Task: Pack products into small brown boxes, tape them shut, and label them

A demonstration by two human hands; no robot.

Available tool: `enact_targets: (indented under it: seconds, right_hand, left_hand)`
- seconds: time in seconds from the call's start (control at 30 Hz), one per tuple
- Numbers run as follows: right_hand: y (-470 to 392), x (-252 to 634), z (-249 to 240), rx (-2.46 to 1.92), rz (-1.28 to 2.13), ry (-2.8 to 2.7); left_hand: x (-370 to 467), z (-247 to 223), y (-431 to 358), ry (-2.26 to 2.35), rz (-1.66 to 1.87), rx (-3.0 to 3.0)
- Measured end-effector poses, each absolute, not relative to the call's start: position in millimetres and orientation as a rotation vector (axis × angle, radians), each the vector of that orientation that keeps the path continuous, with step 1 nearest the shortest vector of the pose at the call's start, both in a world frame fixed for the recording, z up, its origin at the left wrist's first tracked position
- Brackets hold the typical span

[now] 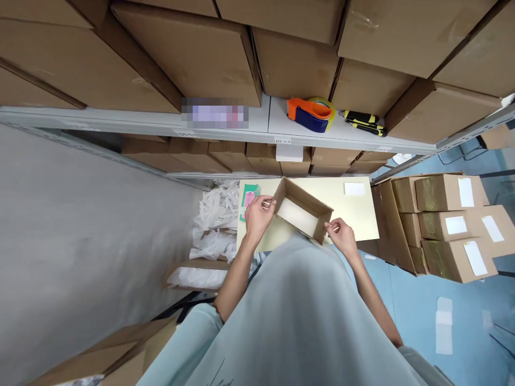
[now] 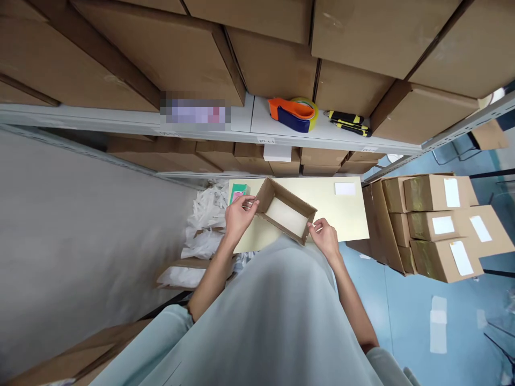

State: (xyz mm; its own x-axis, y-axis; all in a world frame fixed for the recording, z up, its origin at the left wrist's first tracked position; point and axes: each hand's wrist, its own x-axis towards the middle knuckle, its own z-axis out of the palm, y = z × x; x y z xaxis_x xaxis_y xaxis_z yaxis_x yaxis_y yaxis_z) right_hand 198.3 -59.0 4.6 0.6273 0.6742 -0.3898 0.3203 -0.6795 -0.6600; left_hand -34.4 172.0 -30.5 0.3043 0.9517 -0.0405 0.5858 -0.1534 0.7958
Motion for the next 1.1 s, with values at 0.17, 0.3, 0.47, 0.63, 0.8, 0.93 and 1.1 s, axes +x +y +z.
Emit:
enact_targets:
  seconds: [0.17, 0.3, 0.47, 0.63, 0.8, 0.93, 1.1]
  right_hand:
    - [-35.2, 231.2, 22.5, -2.479, 0.621, -1.085]
    - [-12.7, 264.6, 30.2, -2.563, 0.509, -1.287]
    - [2.5, 271.6, 20.0, -2.569, 0.520, -1.466]
    - [-5.6, 261.1, 6.7, -2.365, 0.635, -1.644]
    - [-35.7, 271.5, -7.2, -2.113, 0.673, -1.746]
    - [-54.2, 287.2, -18.3, -2.081, 0.670, -1.666]
    - [-47.7, 289.5, -21.5, -2.251, 0.594, -1.311]
  left_hand:
    - [-30.0, -5.3, 155.1, 1.409, 0.602, 2.042]
    - [-22.9, 8.8, 121.2, 1.370, 0.531, 2.145]
    - [-5.1, 4.0, 93.0, 1.423, 0.417, 2.137]
    - [7.7, -7.9, 87.9, 1.231, 0.322, 2.139]
    - [11.7, -21.2, 89.4, 1.048, 0.271, 2.197]
    - [13.4, -31.4, 95.5, 1.225, 0.476, 2.124]
    - [14.7, -37.0, 115.4, 1.232, 0.639, 2.154]
